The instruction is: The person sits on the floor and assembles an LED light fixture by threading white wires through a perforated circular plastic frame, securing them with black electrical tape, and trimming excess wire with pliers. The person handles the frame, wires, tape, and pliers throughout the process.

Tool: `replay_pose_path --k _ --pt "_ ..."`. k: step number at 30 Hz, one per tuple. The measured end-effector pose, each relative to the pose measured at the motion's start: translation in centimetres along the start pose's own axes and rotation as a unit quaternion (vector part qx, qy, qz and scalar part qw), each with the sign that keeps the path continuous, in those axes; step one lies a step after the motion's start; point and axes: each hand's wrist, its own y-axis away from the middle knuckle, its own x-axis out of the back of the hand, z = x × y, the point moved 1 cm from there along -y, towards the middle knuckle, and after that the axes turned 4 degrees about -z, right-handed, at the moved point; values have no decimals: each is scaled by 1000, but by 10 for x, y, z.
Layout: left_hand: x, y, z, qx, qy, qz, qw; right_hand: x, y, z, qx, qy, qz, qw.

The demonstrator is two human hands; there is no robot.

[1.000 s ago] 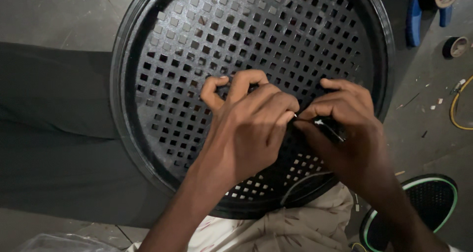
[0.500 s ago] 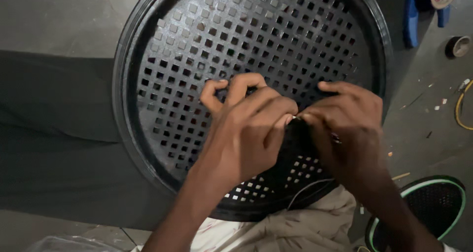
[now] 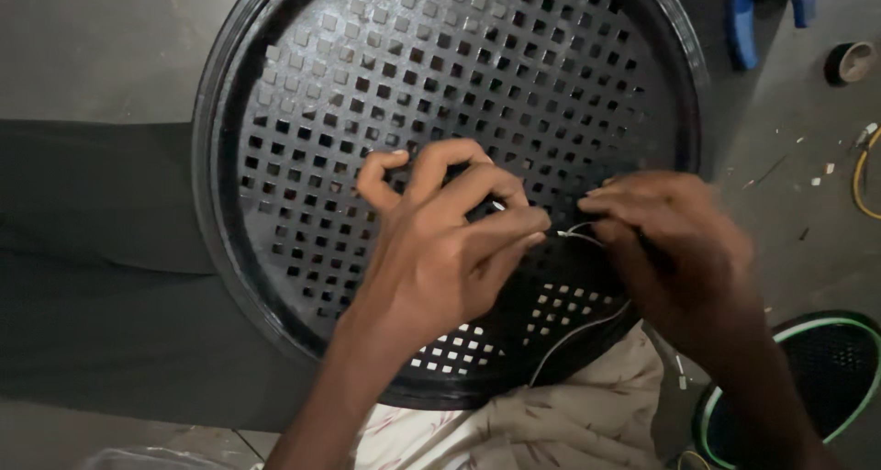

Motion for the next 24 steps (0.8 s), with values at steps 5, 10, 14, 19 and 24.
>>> replay_pose_path --k 5,10,14,19,24 --pt "-2 2 0 -1 -24 -12 1000 -1 11 -3 -20 168 -64 983" --pt "-6 3 0 -9 -49 -16 999 -1 21 6 -19 189 -38 981" --pt "-7 5 1 -20 -27 -20 999 11 32 10 -90 245 29 965" --pt "-8 1 5 -17 -54 -23 998 13 43 22 -352 11 114 929" --pt "-9 -2 6 -25 -50 -18 998 -4 50 36 -342 -82 173 920"
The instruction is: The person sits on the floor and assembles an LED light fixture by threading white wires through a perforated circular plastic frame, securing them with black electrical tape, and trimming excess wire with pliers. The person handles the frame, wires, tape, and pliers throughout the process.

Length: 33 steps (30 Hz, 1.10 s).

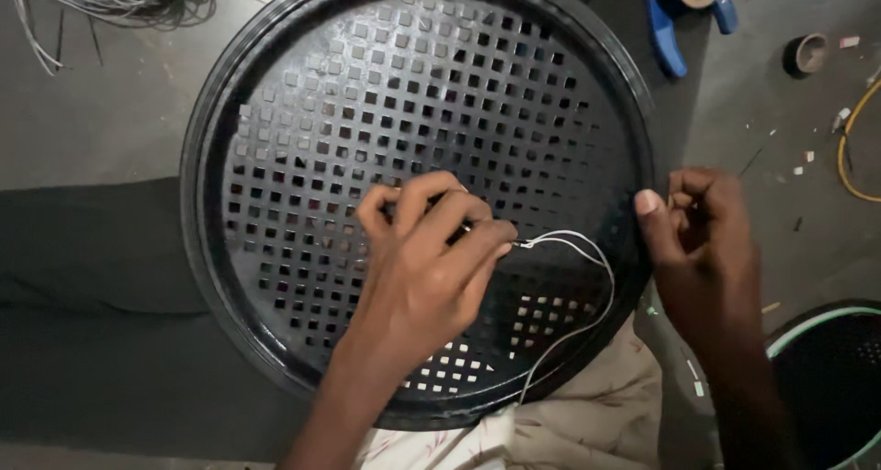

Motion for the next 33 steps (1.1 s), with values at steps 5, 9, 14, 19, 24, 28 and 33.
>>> replay_pose_path --k 5,9,14,19,24,28,33 --pt "16 3 3 18 18 -22 999 -4 7 8 28 -26 25 999" --pt "63 -8 -20 -1 -180 60 982 -7 5 6 37 -72 10 997" --pt "112 -26 -67 111 -212 82 967 -8 -2 -4 42 -26 32 998" --pt "118 -26 -62 220 -126 86 963 -15 -13 -27 56 36 82 994" --pt "134 1 -43 373 -244 46 894 -17 -35 -55 147 105 88 980" --pt "136 23 -36 510 -272 -37 815 -17 -57 -69 214 114 68 968" --pt "153 22 -45 442 -497 -122 737 -14 -68 -82 290 219 115 925"
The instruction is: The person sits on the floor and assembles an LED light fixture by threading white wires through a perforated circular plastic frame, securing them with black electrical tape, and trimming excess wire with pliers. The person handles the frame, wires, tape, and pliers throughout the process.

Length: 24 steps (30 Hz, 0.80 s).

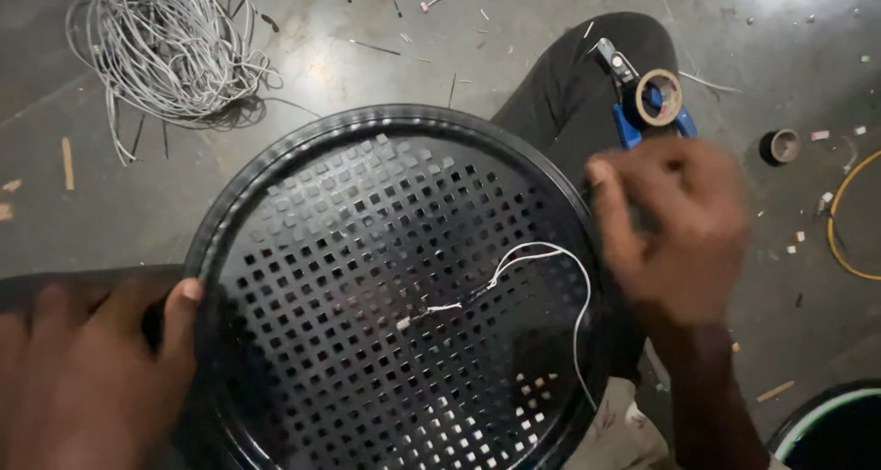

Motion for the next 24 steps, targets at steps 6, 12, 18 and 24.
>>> replay_pose_path --k 6,12,18,24 --pt "19 -40 7 -53 71 -64 994 -6 -28 24 53 90 25 994" --pt "51 -81 52 -164 331 67 927 -33 -27 41 10 90 2 996" --pt "11 -111 91 -182 428 88 881 -42 -39 50 -24 -33 -1 999" --pt "3 -118 93 -161 435 22 886 -58 -118 51 120 -12 -44 992"
